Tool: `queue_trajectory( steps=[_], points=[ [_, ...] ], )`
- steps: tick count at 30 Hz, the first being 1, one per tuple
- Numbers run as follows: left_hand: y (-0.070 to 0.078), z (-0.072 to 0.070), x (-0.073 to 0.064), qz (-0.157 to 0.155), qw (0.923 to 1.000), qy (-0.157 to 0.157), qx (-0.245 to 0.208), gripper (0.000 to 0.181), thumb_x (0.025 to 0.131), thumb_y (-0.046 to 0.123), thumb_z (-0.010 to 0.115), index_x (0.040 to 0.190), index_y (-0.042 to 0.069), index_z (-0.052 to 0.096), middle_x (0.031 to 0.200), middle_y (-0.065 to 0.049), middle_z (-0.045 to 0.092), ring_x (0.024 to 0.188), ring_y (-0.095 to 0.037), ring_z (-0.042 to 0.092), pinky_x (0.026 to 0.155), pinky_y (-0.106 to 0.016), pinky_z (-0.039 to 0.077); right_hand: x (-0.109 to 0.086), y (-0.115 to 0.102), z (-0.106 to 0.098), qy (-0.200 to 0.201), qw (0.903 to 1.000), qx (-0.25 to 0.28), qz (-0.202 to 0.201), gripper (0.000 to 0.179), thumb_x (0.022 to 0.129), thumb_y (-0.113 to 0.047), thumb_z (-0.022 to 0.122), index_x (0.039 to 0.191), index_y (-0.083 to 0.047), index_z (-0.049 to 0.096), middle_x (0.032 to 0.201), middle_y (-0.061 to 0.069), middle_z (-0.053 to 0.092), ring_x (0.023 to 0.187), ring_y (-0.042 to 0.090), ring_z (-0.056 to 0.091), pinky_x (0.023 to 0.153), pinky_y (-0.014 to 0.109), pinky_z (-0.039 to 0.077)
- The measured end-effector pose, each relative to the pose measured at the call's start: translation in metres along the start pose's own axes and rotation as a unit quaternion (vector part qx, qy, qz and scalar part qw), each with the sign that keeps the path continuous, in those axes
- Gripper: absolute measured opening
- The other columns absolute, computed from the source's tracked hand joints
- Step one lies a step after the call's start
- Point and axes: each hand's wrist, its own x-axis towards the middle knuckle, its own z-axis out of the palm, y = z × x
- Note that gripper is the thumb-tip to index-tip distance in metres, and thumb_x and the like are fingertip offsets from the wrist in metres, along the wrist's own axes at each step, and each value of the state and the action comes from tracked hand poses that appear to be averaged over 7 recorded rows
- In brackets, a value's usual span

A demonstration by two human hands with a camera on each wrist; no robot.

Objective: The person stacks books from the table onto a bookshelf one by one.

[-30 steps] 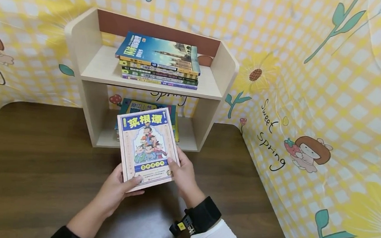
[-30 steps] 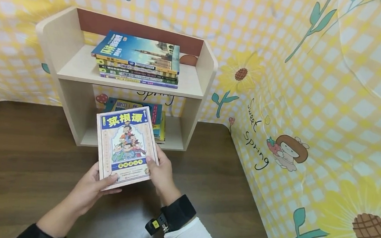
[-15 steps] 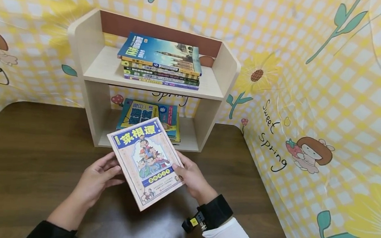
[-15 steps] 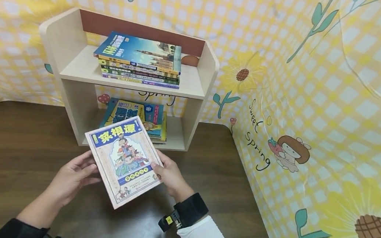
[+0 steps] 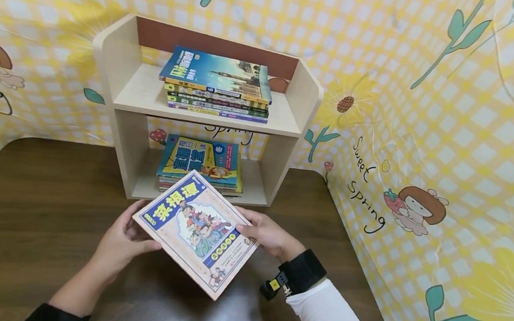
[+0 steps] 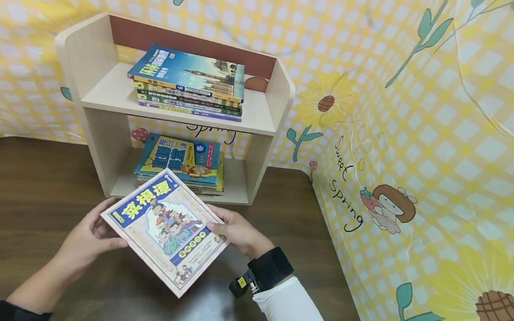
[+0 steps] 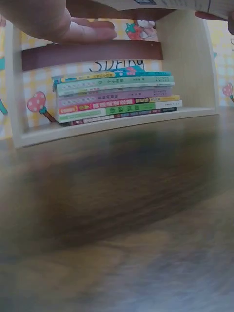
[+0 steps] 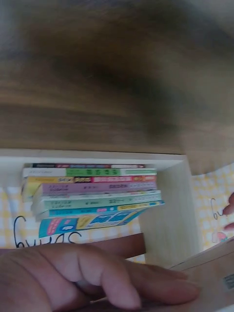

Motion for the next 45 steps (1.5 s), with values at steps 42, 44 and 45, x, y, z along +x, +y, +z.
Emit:
queue_trajectory(
  steps=[42,44,45],
  points=[
    [0.025,0.012,-0.01,0.017,0.9843,0.014,0.175,0.117,0.069,0.022,0.088,0.156,0.011,0.01,0.154,-0.028,0.022,0.132,-0.05,0.032,0.1,-0.065,0.03,0.016,-0.031,0.008,0.253,0.9631,0.081,-0.04,0.062,0.091,-0.006,0.065,0.147,-0.015,0.039,0.097,0.015,0.07,0.07,0.017,0.069,0.061,0.026,0.057],
    [0.027,0.014,-0.009,0.018,0.985,0.024,0.17,0.117,0.07,0.022,0.088,0.156,0.013,0.009,0.154,-0.028,0.021,0.133,-0.05,0.03,0.101,-0.066,0.029,0.015,-0.033,0.016,0.286,0.9517,0.098,-0.054,0.067,0.093,-0.008,0.063,0.15,-0.018,0.031,0.104,0.016,0.069,0.071,0.016,0.069,0.062,0.026,0.056],
    [0.029,0.015,-0.008,0.02,0.9856,0.03,0.165,0.117,0.07,0.021,0.088,0.156,0.013,0.009,0.154,-0.027,0.021,0.133,-0.049,0.031,0.102,-0.065,0.029,0.015,-0.033,0.02,0.296,0.9476,0.102,-0.064,0.068,0.094,-0.008,0.062,0.152,-0.018,0.027,0.109,0.016,0.067,0.074,0.015,0.068,0.064,0.025,0.056]
  ],
)
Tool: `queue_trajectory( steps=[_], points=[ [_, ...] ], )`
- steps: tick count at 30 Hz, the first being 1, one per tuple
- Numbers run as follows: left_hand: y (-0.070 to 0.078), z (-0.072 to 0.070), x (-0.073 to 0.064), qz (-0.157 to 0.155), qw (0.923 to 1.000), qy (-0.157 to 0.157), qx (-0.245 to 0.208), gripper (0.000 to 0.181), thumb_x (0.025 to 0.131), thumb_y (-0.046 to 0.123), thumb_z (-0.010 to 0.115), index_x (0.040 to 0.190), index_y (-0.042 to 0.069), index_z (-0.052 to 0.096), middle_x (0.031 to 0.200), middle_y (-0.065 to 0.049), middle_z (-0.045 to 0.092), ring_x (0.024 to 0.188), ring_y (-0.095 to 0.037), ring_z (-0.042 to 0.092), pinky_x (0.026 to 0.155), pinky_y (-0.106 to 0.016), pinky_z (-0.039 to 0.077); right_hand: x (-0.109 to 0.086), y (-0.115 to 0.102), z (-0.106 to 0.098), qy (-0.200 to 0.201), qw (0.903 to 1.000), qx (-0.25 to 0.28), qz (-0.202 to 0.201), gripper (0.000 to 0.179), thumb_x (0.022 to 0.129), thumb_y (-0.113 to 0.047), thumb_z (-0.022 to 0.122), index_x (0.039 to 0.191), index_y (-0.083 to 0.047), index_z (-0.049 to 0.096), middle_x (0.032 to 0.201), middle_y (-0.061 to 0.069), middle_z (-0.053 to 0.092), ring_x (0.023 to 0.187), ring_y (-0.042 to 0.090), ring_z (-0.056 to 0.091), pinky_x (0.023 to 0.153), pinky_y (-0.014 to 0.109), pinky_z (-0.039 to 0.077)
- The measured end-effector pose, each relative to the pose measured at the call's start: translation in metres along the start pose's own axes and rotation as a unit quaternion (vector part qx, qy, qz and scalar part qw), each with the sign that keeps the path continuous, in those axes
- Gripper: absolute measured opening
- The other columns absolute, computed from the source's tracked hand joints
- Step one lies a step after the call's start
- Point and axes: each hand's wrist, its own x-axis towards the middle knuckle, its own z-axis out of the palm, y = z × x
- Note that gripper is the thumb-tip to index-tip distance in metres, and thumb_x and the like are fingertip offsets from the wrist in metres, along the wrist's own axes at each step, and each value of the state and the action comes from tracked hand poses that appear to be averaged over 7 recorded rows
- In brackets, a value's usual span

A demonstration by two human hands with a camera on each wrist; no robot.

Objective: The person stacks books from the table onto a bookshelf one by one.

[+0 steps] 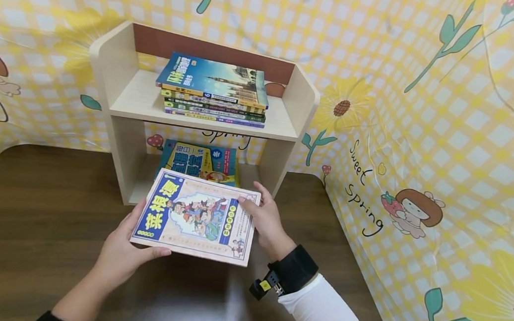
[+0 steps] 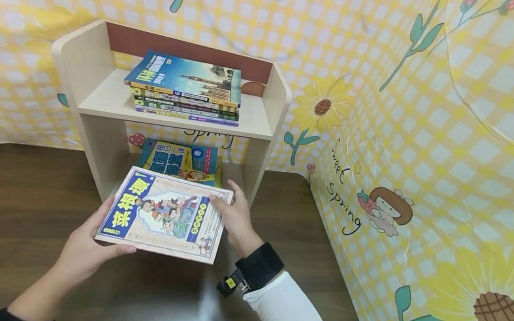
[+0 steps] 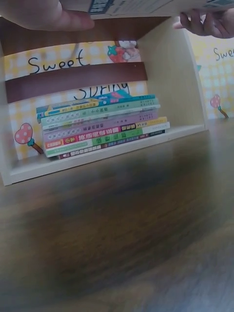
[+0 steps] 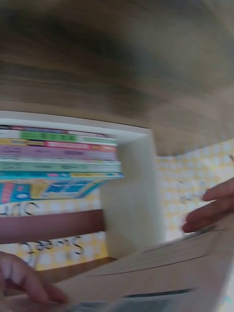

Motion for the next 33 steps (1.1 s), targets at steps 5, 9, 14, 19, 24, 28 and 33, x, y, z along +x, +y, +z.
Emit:
queue_trajectory(
  steps=[5,9,14,19,24,28,33],
  points=[
    [0.007,0.002,0.005,0.013,0.9988,0.041,-0.023,0.115,0.072,0.018,0.087,0.156,0.014,0.009,0.156,-0.022,0.022,0.134,-0.041,0.035,0.101,-0.012,0.031,-0.013,0.0,0.011,0.015,0.9993,0.01,-0.032,0.073,0.098,-0.01,0.055,0.155,-0.021,0.011,0.129,0.015,0.055,0.087,0.016,0.067,0.072,0.028,0.057],
    [0.013,0.003,0.009,0.029,0.9966,0.071,-0.032,0.114,0.073,0.016,0.086,0.156,0.014,0.008,0.156,-0.02,0.023,0.132,-0.031,0.039,0.087,0.003,0.028,-0.024,-0.002,0.016,0.006,0.9984,-0.002,-0.057,0.074,0.097,-0.005,0.054,0.156,-0.019,0.012,0.133,0.015,0.052,0.097,0.018,0.065,0.075,0.027,0.056],
    [0.024,0.003,0.015,0.046,0.9918,0.114,-0.037,0.113,0.071,0.014,0.087,0.156,0.014,0.011,0.153,-0.017,0.032,0.111,0.007,0.045,0.082,0.001,0.036,-0.037,-0.003,0.018,-0.042,0.9941,-0.001,-0.1,0.079,0.094,0.001,0.053,0.156,-0.015,0.007,0.151,0.009,0.036,0.12,0.022,0.054,0.087,0.023,0.051],
    [0.035,0.0,0.021,0.06,0.9875,0.13,-0.066,0.112,0.071,0.007,0.086,0.156,0.016,0.013,0.154,-0.012,0.033,0.111,0.012,0.045,0.082,0.0,0.039,-0.044,-0.006,0.015,-0.105,0.9829,0.027,-0.149,0.093,0.09,0.007,0.057,0.156,-0.017,-0.004,0.161,0.001,0.014,0.132,0.022,0.044,0.096,0.022,0.046],
    [0.051,-0.007,0.024,0.071,0.9867,0.126,-0.074,0.111,0.072,0.006,0.085,0.156,0.016,0.012,0.156,-0.01,0.031,0.119,0.004,0.047,0.085,-0.002,0.04,-0.044,-0.012,0.009,-0.145,0.9709,0.017,-0.19,0.104,0.088,0.001,0.067,0.155,-0.024,-0.007,0.161,-0.004,0.009,0.135,0.02,0.04,0.098,0.024,0.045],
    [0.066,-0.013,0.028,0.08,0.9868,0.122,-0.07,0.11,0.074,0.01,0.084,0.156,0.017,0.011,0.156,-0.01,0.031,0.122,-0.002,0.048,0.086,-0.002,0.041,-0.042,-0.024,0.008,-0.143,0.9642,-0.024,-0.222,0.105,0.088,-0.008,0.071,0.155,-0.026,-0.008,0.161,-0.008,0.009,0.138,0.018,0.036,0.102,0.023,0.041],
    [0.085,-0.02,0.037,0.1,0.9856,0.119,-0.067,0.109,0.076,0.013,0.083,0.156,0.019,0.01,0.154,-0.01,0.034,0.119,-0.003,0.05,0.085,-0.003,0.042,-0.034,-0.041,0.006,-0.145,0.9587,-0.027,-0.243,0.105,0.088,-0.009,0.07,0.155,-0.026,-0.008,0.161,-0.01,0.01,0.137,0.018,0.038,0.103,0.023,0.04]
  ],
)
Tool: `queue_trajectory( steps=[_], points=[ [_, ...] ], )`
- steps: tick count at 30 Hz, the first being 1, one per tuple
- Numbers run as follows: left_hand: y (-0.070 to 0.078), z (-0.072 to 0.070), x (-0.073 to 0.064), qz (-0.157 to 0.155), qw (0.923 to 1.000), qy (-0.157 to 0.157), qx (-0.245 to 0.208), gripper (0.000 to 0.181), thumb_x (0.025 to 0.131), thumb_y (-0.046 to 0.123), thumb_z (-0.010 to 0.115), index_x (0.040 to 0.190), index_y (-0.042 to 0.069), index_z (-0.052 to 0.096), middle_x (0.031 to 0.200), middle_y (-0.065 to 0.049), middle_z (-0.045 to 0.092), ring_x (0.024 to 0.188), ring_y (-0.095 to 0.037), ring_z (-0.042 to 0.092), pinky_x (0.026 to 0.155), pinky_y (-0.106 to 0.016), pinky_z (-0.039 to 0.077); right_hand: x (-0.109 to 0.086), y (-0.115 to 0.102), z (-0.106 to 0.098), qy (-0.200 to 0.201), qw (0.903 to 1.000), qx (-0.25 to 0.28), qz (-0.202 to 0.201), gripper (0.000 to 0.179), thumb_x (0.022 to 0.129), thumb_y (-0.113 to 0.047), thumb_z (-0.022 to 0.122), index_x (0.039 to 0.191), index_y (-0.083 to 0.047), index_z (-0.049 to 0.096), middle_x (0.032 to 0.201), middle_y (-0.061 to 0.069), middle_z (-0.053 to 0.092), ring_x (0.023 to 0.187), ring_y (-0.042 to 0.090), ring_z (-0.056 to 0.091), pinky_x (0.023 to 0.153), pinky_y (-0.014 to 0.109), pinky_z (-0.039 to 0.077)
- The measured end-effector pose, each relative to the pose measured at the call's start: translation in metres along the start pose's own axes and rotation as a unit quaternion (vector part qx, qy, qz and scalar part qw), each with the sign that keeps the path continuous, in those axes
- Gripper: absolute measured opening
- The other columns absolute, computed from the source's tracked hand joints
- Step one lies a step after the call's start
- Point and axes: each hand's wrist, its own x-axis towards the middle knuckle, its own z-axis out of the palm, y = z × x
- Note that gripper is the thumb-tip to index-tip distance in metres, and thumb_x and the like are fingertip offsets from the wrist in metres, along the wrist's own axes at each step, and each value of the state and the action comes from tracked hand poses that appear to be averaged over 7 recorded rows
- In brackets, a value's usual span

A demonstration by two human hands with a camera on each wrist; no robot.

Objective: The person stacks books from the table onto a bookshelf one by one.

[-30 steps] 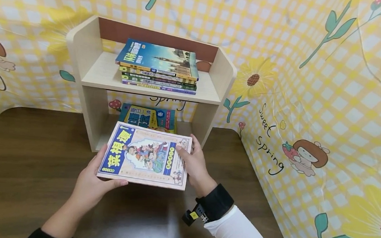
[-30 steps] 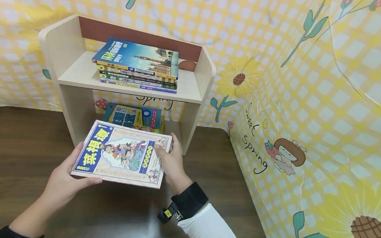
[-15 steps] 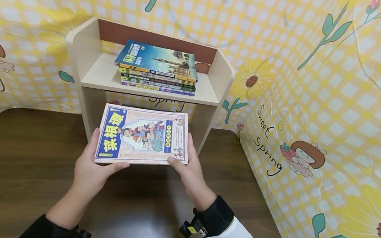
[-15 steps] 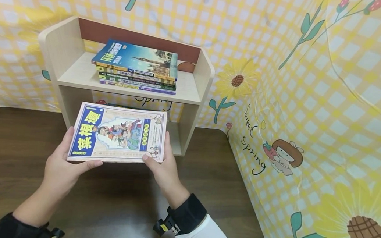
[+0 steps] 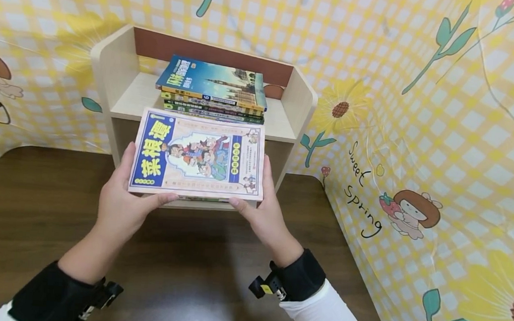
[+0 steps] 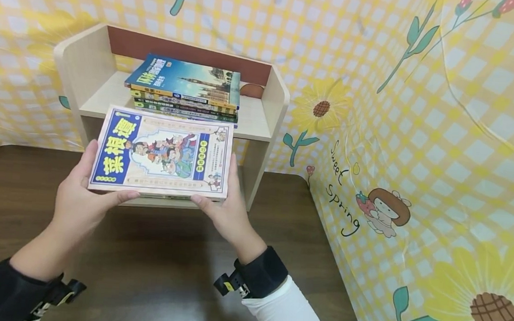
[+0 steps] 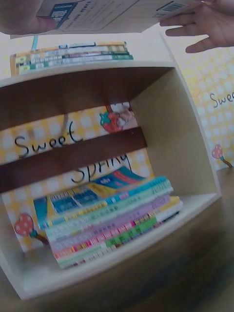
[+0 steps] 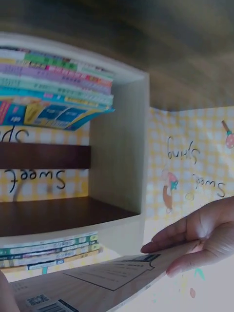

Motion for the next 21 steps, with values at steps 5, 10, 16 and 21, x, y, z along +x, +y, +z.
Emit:
queue_trajectory(
  steps=[5,10,16,21],
  points=[
    [0.018,0.001,0.021,0.019,0.9998,-0.003,-0.001,0.108,0.075,0.016,0.084,0.156,0.027,0.012,0.146,-0.007,0.043,0.111,-0.004,0.054,0.083,-0.006,0.045,0.02,-0.011,-0.007,0.001,1.0,-0.005,0.002,0.103,0.09,0.002,0.064,0.155,-0.026,-0.011,0.16,-0.01,0.012,0.135,0.017,0.041,0.108,0.028,0.037],
    [0.029,0.004,0.045,0.003,0.9999,-0.013,-0.009,0.107,0.074,0.024,0.084,0.155,0.03,0.014,0.142,-0.004,0.047,0.111,-0.008,0.055,0.086,-0.01,0.046,0.041,-0.017,-0.015,-0.001,1.0,-0.008,0.0,0.1,0.091,0.003,0.06,0.154,-0.024,-0.013,0.161,-0.009,0.008,0.137,0.015,0.037,0.114,0.034,0.027],
    [0.037,0.006,0.069,-0.054,0.9982,-0.025,0.006,0.113,0.073,0.041,0.082,0.156,0.03,0.007,0.149,-0.002,0.043,0.126,-0.018,0.048,0.106,-0.036,0.041,0.067,-0.024,-0.022,-0.006,1.0,0.002,0.0,0.097,0.093,0.002,0.059,0.154,-0.023,-0.012,0.161,-0.006,0.014,0.134,0.018,0.042,0.112,0.035,0.031],
    [0.041,0.007,0.087,-0.07,0.997,-0.028,0.02,0.11,0.071,0.045,0.082,0.156,0.024,0.015,0.149,-0.007,0.04,0.13,-0.023,0.043,0.109,-0.044,0.036,0.088,-0.029,-0.028,-0.005,0.9986,-0.049,0.019,0.095,0.094,-0.005,0.06,0.154,-0.021,-0.012,0.163,-0.003,0.003,0.146,0.014,0.017,0.119,0.035,0.011]
  ],
)
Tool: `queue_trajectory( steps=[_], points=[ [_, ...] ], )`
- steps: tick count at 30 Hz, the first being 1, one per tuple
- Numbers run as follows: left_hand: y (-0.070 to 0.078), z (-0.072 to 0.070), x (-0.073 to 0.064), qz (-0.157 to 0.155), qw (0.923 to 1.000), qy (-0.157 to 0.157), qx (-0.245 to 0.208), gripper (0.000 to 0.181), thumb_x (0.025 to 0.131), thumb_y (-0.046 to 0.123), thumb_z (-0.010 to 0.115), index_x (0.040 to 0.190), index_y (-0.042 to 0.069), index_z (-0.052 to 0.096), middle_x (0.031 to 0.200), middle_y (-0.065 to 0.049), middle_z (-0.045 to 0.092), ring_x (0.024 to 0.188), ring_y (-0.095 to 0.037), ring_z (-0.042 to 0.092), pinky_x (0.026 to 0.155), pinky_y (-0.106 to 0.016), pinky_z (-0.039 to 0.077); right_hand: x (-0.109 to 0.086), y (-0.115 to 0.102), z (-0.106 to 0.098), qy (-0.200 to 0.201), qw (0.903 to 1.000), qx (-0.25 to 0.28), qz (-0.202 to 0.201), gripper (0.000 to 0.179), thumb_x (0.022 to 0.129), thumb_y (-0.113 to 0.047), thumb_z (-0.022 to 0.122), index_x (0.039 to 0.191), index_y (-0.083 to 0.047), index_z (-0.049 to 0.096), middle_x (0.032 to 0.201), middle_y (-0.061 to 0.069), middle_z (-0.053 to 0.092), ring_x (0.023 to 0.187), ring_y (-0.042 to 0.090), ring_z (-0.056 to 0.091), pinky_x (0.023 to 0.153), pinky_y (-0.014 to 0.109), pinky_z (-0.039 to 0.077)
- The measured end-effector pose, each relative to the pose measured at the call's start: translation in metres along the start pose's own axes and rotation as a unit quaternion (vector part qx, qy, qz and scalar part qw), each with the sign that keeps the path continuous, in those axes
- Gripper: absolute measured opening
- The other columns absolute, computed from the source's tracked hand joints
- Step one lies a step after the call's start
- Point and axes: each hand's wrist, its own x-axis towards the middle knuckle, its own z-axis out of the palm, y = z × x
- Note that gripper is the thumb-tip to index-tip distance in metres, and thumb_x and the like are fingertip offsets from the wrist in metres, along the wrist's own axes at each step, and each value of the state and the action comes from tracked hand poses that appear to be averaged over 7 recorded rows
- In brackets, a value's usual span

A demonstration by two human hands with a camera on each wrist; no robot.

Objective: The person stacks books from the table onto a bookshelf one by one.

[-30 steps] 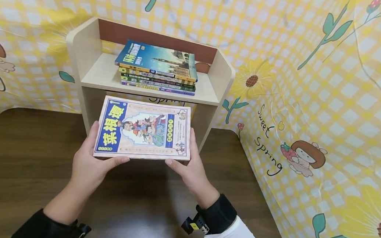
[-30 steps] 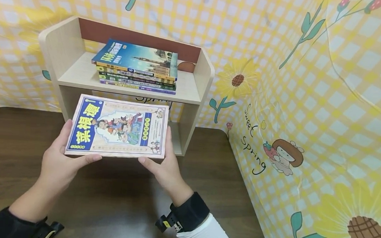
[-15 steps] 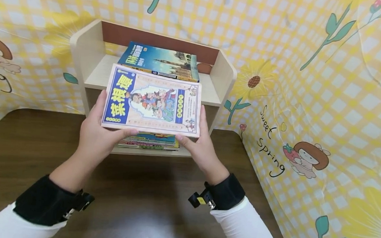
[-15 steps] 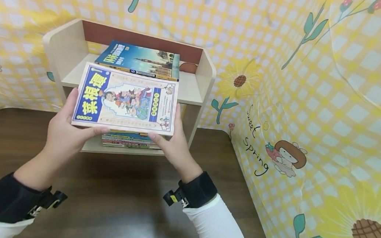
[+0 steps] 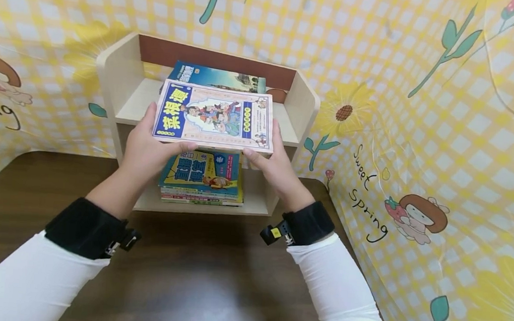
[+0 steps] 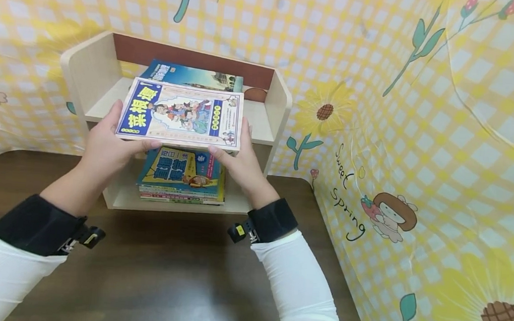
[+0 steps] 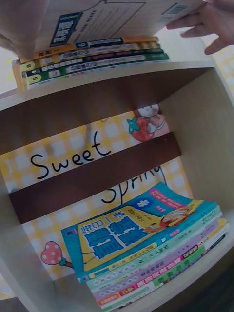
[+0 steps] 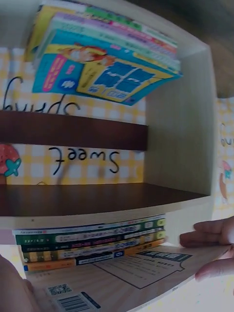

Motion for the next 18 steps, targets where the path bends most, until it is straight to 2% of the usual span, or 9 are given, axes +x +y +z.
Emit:
queue_trajectory(
  steps=[2,4,6,10,13,15,18],
  points=[
    [0.002,-0.001,0.006,0.004,0.9999,0.005,0.008,0.108,0.071,0.044,0.083,0.155,0.022,0.018,0.148,-0.009,0.038,0.128,-0.025,0.041,0.109,-0.044,0.035,0.006,-0.003,-0.001,0.012,0.9986,-0.049,0.018,0.096,0.093,-0.013,0.063,0.155,-0.021,-0.011,0.162,-0.003,-0.009,0.147,0.011,-0.005,0.119,0.039,-0.001],
    [0.003,-0.001,0.013,0.012,0.9997,0.011,0.019,0.106,0.071,0.042,0.084,0.154,0.019,0.022,0.146,-0.011,0.037,0.127,-0.026,0.04,0.108,-0.044,0.035,0.011,-0.006,-0.002,0.028,0.9927,-0.113,0.031,0.098,0.092,-0.021,0.065,0.155,-0.021,-0.009,0.161,-0.002,-0.016,0.143,0.01,-0.022,0.117,0.045,-0.009],
    [0.005,-0.002,0.02,0.016,0.9993,0.013,0.031,0.104,0.072,0.041,0.084,0.153,0.017,0.024,0.145,-0.013,0.037,0.126,-0.027,0.039,0.107,-0.044,0.036,0.015,-0.008,-0.003,0.037,0.9818,-0.182,0.04,0.097,0.091,-0.03,0.066,0.156,-0.02,-0.006,0.161,-0.002,-0.017,0.141,0.01,-0.029,0.115,0.05,-0.014],
    [0.008,-0.005,0.034,0.014,0.9987,-0.003,0.048,0.101,0.074,0.04,0.083,0.152,0.017,0.025,0.143,-0.013,0.04,0.123,-0.027,0.042,0.103,-0.044,0.038,0.026,-0.013,-0.006,0.032,0.9526,-0.299,0.045,0.09,0.093,-0.041,0.062,0.156,-0.017,0.003,0.162,-0.003,-0.006,0.142,0.012,-0.026,0.114,0.055,-0.013],
    [0.009,-0.009,0.044,0.013,0.9971,-0.016,0.074,0.105,0.074,0.044,0.081,0.154,0.016,0.02,0.146,-0.014,0.038,0.127,-0.029,0.039,0.107,-0.047,0.034,0.035,-0.017,-0.008,0.022,0.9291,-0.366,0.05,0.087,0.093,-0.048,0.057,0.156,-0.014,0.008,0.163,0.001,0.001,0.144,0.014,-0.023,0.114,0.056,-0.012],
    [0.01,-0.01,0.051,0.017,0.9961,-0.021,0.084,0.102,0.075,0.046,0.081,0.153,0.015,0.023,0.146,-0.014,0.039,0.128,-0.031,0.04,0.108,-0.049,0.032,0.042,-0.02,-0.009,0.016,0.9171,-0.394,0.056,0.087,0.094,-0.052,0.055,0.156,-0.012,0.009,0.163,0.003,0.004,0.144,0.015,-0.021,0.114,0.056,-0.012],
    [0.011,-0.011,0.06,0.022,0.9947,-0.025,0.097,0.104,0.074,0.048,0.08,0.153,0.013,0.023,0.147,-0.014,0.038,0.13,-0.031,0.038,0.111,-0.05,0.029,0.05,-0.024,-0.01,0.008,0.9069,-0.416,0.069,0.087,0.093,-0.054,0.054,0.156,-0.011,0.011,0.162,0.005,0.008,0.145,0.016,-0.02,0.115,0.055,-0.011]
  ],
)
